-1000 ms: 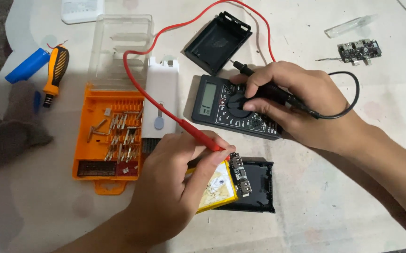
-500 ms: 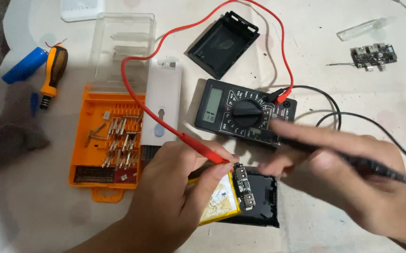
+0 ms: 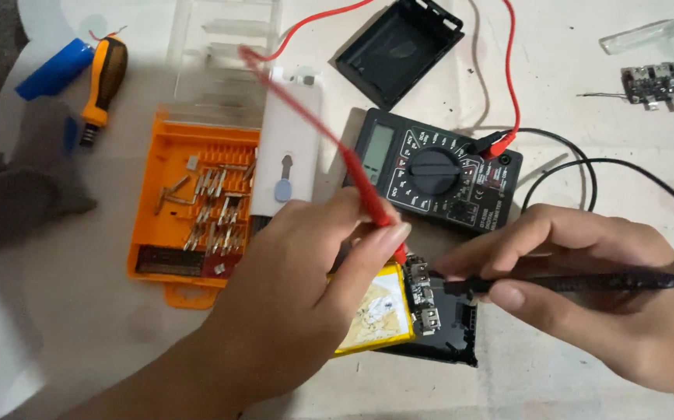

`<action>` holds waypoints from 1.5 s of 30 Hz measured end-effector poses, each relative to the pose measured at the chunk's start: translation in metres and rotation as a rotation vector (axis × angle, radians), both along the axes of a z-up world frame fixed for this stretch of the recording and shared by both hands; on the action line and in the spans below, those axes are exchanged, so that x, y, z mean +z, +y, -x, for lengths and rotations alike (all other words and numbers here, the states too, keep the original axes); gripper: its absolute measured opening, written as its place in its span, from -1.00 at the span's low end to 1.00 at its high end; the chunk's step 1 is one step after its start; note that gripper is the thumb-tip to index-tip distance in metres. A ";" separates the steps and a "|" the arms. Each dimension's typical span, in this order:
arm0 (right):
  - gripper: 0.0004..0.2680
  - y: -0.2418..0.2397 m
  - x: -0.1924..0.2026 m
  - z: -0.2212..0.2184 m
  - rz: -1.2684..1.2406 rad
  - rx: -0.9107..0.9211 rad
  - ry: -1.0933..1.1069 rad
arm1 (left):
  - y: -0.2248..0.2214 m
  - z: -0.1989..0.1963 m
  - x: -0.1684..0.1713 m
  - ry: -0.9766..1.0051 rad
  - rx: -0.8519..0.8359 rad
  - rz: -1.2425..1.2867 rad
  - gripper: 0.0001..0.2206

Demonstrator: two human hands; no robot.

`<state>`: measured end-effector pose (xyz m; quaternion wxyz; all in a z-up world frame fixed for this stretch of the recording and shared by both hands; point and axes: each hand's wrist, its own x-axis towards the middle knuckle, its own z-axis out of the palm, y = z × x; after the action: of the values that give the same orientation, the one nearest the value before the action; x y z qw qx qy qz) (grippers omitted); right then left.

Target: Using a digital multimeter to test the electrical connections and voltage of a small circuit board and battery.

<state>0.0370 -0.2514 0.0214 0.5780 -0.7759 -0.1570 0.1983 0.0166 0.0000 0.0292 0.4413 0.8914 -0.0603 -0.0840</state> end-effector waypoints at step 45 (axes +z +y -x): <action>-0.92 0.002 -0.023 0.014 -0.163 0.040 0.102 | 0.007 -0.023 0.055 0.786 0.454 0.016 -0.87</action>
<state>0.0226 -0.2497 -0.0012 0.6424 -0.7119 -0.1581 0.2357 0.0392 0.0066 0.0844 0.4449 0.7790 0.3081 -0.3167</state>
